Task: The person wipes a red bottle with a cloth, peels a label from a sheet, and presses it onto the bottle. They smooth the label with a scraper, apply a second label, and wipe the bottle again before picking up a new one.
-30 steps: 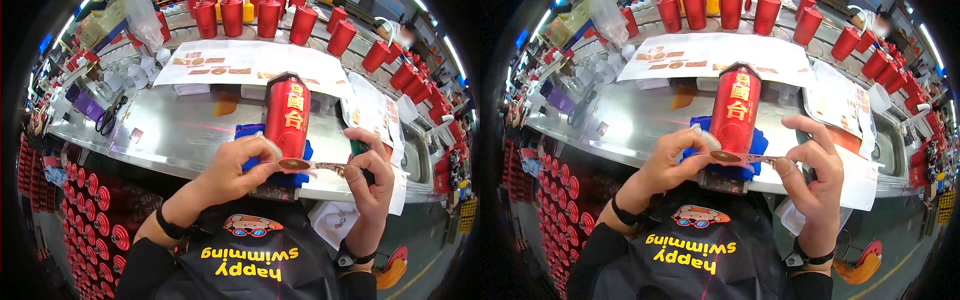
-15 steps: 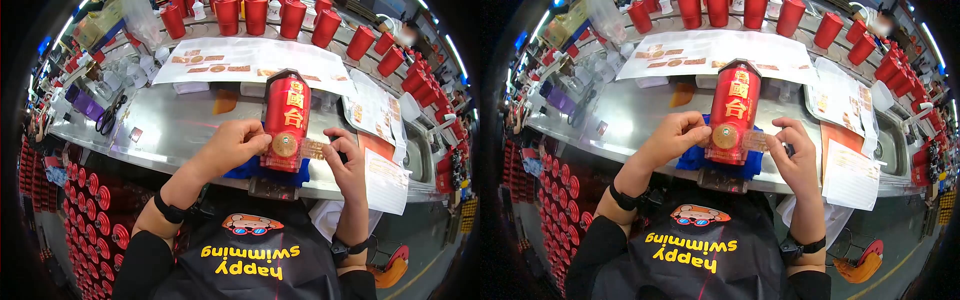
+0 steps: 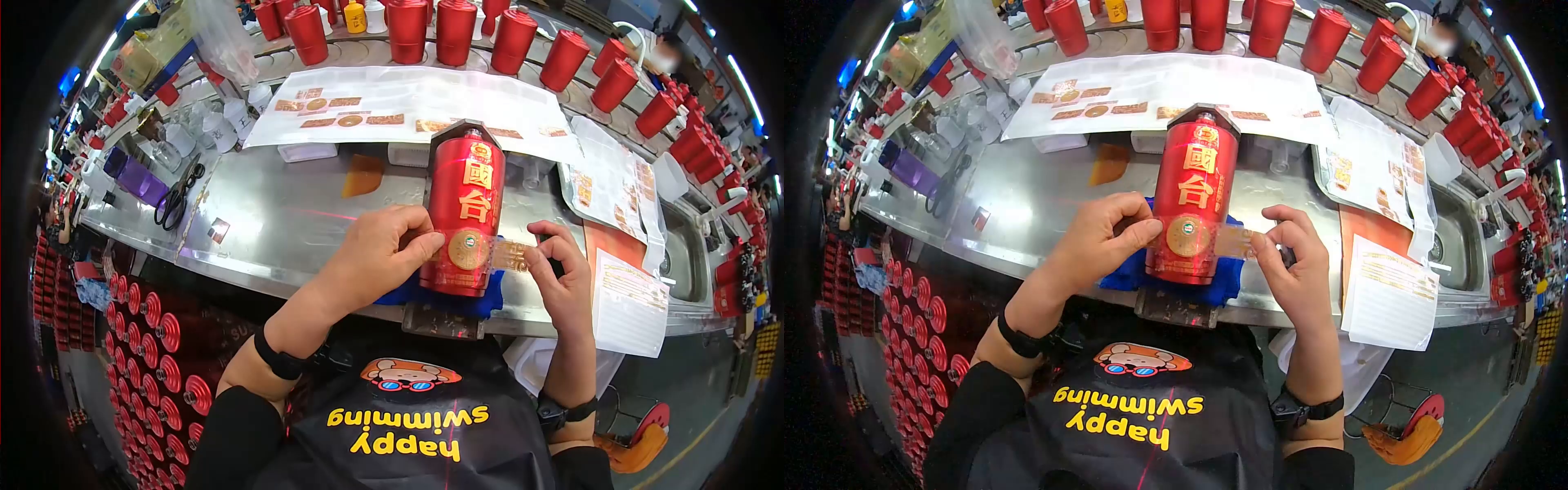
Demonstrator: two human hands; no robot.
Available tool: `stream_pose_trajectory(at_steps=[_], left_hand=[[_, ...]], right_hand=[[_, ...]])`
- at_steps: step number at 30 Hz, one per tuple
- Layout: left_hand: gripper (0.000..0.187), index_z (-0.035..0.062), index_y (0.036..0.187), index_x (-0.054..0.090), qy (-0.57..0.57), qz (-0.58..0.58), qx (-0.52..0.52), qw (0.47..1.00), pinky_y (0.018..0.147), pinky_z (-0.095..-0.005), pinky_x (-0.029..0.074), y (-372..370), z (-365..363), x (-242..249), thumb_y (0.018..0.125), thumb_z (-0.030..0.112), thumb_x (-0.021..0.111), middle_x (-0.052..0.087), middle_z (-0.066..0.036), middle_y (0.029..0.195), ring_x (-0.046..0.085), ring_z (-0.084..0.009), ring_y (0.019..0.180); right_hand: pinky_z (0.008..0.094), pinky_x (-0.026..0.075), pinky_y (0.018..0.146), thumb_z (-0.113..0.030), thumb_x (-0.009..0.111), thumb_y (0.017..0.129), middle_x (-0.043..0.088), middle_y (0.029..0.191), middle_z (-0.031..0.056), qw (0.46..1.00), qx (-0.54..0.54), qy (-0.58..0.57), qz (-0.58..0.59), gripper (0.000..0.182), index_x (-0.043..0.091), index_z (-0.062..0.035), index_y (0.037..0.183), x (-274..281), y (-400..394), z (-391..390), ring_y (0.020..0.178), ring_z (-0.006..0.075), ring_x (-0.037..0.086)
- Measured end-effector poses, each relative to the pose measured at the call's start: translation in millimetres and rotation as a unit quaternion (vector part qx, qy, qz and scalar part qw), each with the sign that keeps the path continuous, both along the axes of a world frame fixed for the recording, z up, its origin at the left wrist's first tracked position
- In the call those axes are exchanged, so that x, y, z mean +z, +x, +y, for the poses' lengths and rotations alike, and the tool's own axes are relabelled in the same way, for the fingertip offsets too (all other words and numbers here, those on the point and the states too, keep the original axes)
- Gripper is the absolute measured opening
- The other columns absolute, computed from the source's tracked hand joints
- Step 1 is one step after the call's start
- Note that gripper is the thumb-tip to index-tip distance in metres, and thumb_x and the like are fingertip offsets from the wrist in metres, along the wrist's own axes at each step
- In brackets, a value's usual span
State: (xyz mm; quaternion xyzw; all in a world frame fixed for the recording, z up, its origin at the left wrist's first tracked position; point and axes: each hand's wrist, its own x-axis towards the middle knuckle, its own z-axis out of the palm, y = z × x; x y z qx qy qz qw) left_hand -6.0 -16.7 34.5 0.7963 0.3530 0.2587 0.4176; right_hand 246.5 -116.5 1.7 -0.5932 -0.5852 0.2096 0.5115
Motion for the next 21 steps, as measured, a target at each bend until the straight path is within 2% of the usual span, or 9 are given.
stream_pose_trajectory(at_steps=[21], left_hand=[[0.023,0.0003,0.090,0.061,-0.100,-0.022,-0.034,0.994,0.066,-0.0243,0.045,-5.3,7.1,-8.1,0.097,0.023,0.064,0.062,0.000,0.079,0.054,-0.0057,0.074]], right_hand=[[0.0200,0.035,0.053,-0.011,0.072,0.087,0.063,0.110,0.0075,1.000,0.010,-0.018,0.006,0.016,0.064,-0.0014,0.077,-7.8,-4.8,1.3,0.060,0.0020,0.043]])
